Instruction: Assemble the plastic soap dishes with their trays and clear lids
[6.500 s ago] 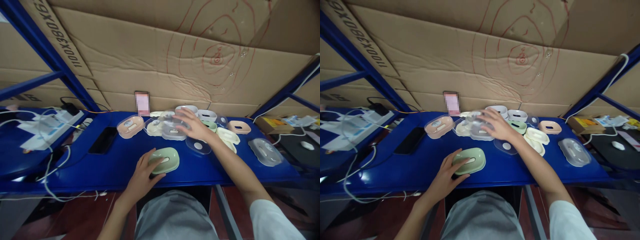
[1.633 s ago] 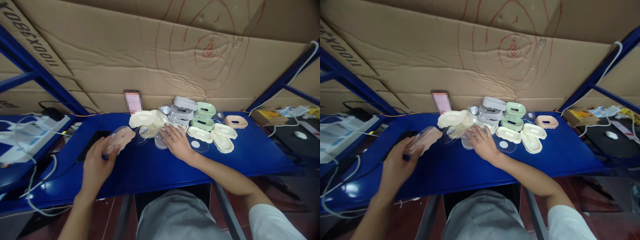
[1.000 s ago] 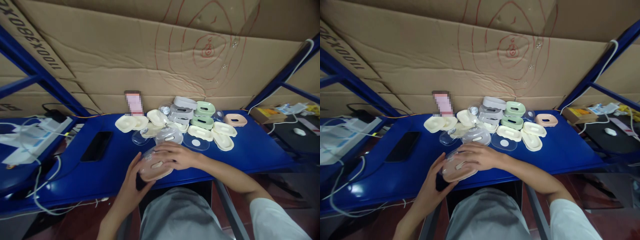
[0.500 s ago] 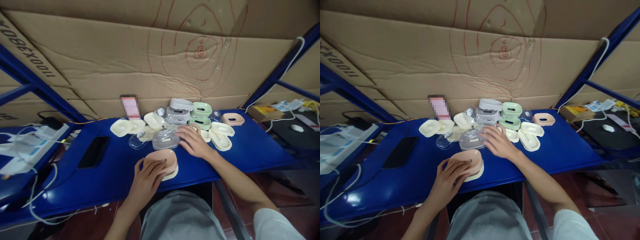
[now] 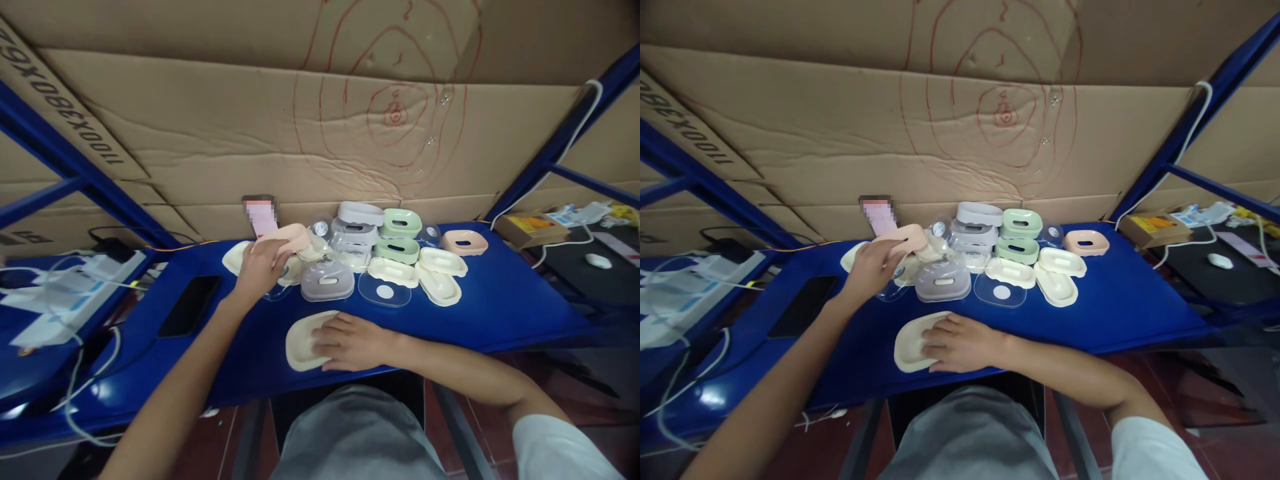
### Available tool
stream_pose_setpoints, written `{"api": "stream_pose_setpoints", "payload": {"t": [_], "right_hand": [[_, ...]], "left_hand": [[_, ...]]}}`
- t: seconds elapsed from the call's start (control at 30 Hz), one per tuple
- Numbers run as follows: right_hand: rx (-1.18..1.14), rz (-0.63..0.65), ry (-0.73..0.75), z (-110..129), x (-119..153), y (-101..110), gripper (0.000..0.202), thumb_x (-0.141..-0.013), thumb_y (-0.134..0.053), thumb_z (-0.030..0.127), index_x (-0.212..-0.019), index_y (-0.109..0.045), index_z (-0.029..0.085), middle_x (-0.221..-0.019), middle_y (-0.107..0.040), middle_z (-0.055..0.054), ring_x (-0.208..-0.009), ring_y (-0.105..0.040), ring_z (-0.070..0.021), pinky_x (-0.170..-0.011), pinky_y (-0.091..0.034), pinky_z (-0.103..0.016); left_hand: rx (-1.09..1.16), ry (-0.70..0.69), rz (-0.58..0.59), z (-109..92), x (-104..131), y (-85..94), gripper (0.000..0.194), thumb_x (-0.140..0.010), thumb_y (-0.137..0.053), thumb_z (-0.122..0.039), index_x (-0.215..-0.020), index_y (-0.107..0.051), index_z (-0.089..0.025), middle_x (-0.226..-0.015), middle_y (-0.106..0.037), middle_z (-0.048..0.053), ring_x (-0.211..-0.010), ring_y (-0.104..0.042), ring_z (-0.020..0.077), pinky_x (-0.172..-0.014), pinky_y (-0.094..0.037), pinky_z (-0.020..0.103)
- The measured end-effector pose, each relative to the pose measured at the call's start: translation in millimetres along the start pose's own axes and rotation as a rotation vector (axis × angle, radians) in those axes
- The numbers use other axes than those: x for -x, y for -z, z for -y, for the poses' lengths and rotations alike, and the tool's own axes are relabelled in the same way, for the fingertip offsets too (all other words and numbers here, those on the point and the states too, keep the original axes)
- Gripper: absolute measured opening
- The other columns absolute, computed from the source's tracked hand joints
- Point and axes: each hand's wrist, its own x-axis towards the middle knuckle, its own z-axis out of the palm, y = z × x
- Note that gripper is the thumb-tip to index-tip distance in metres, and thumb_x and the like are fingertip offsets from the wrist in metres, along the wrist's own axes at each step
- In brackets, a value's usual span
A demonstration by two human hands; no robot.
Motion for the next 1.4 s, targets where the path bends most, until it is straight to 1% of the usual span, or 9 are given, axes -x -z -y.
{"api": "stream_pose_setpoints", "payload": {"t": [0.17,0.3,0.53,0.67,0.83,1.03,1.13,1.27,1.4], "right_hand": [[0.029,-0.143,0.044,-6.0,3.6,18.6,0.036,-0.108,-0.06,0.052,-0.129,-0.074,0.028,-0.147,-0.069,-0.004,-0.135,-0.059,-0.0204,-0.114,-0.042,-0.035],[0.145,-0.32,-0.158,-44.8,-1.9,45.8,0.03,-0.109,-0.061,0.036,-0.134,-0.071,0.026,-0.148,-0.068,-0.01,-0.14,-0.057,-0.0253,-0.115,-0.041,-0.043],[0.147,-0.172,-0.458,-155.8,-53.9,86.3,0.03,-0.11,-0.052,0.03,-0.132,-0.072,0.02,-0.156,-0.06,-0.014,-0.147,-0.053,-0.0316,-0.121,-0.039,-0.055],[0.136,-0.169,-0.53,-174.4,-51.4,98.0,0.038,-0.11,-0.052,0.031,-0.144,-0.064,0.021,-0.164,-0.051,-0.015,-0.151,-0.049,-0.0326,-0.123,-0.037,-0.057],[0.121,-0.311,-0.73,-133.5,44.9,108.1,0.04,-0.113,-0.041,0.037,-0.141,-0.067,0.025,-0.152,-0.063,-0.013,-0.143,-0.057,-0.0328,-0.117,-0.044,-0.058],[0.141,-0.248,-0.92,-35.2,151.8,63.7,0.045,-0.111,-0.05,0.041,-0.154,-0.056,0.028,-0.156,-0.059,-0.014,-0.144,-0.055,-0.0355,-0.114,-0.047,-0.059],[0.187,-0.205,-0.899,-6.6,153.2,45.1,0.048,-0.108,-0.058,0.039,-0.155,-0.054,0.03,-0.164,-0.049,-0.016,-0.149,-0.049,-0.0384,-0.115,-0.043,-0.061],[0.128,-0.299,-0.808,7.6,122.1,39.9,0.043,-0.109,-0.055,0.027,-0.152,-0.055,0.028,-0.153,-0.061,-0.014,-0.143,-0.055,-0.0316,-0.115,-0.043,-0.055],[-0.014,-0.119,-0.602,14.6,74.3,36.8,0.043,-0.112,-0.049,0.024,-0.155,-0.051,0.023,-0.16,-0.057,-0.012,-0.149,-0.05,-0.0263,-0.121,-0.038,-0.051]], "left_hand": [[0.003,-0.009,0.02,13.1,-4.3,-22.7,0.043,-0.106,-0.042,-0.041,-0.131,-0.067,-0.016,-0.134,-0.074,0.017,-0.13,-0.066,0.0339,-0.121,-0.035,0.057],[0.003,-0.008,0.025,18.0,9.0,-19.1,0.041,-0.106,-0.041,-0.039,-0.13,-0.067,-0.019,-0.131,-0.075,0.014,-0.128,-0.066,0.0336,-0.121,-0.033,0.057],[0.025,-0.018,0.021,9.4,10.4,-21.9,0.049,-0.106,-0.044,-0.045,-0.145,-0.058,-0.019,-0.143,-0.067,0.017,-0.139,-0.057,0.0352,-0.126,-0.028,0.058],[0.039,-0.062,0.043,-4.4,15.4,-28.3,0.058,-0.107,-0.043,-0.047,-0.158,-0.044,-0.019,-0.164,-0.049,0.019,-0.154,-0.043,0.0359,-0.129,-0.022,0.06],[0.028,-0.124,0.056,-16.9,19.7,-30.1,0.051,-0.111,-0.032,-0.035,-0.159,-0.044,-0.02,-0.164,-0.049,0.019,-0.153,-0.045,0.0341,-0.128,-0.022,0.063],[0.087,-0.312,0.125,-38.1,23.6,-20.1,0.054,-0.105,-0.053,-0.053,-0.152,-0.054,-0.025,-0.154,-0.059,0.016,-0.143,-0.054,0.0361,-0.123,-0.035,0.058],[0.132,-0.384,0.143,-50.9,26.2,-23.9,0.049,-0.104,-0.059,-0.052,-0.144,-0.061,-0.025,-0.146,-0.066,0.013,-0.136,-0.06,0.0335,-0.119,-0.041,0.054],[0.187,-0.313,0.042,-55.4,26.8,-33.3,0.029,-0.109,-0.051,-0.034,-0.129,-0.068,-0.023,-0.133,-0.072,0.011,-0.125,-0.067,0.0259,-0.11,-0.051,0.044],[0.141,-0.33,0.009,-55.0,27.0,-29.9,0.027,-0.108,-0.048,-0.026,-0.115,-0.073,-0.021,-0.119,-0.075,0.012,-0.115,-0.07,0.0263,-0.104,-0.053,0.044]]}}
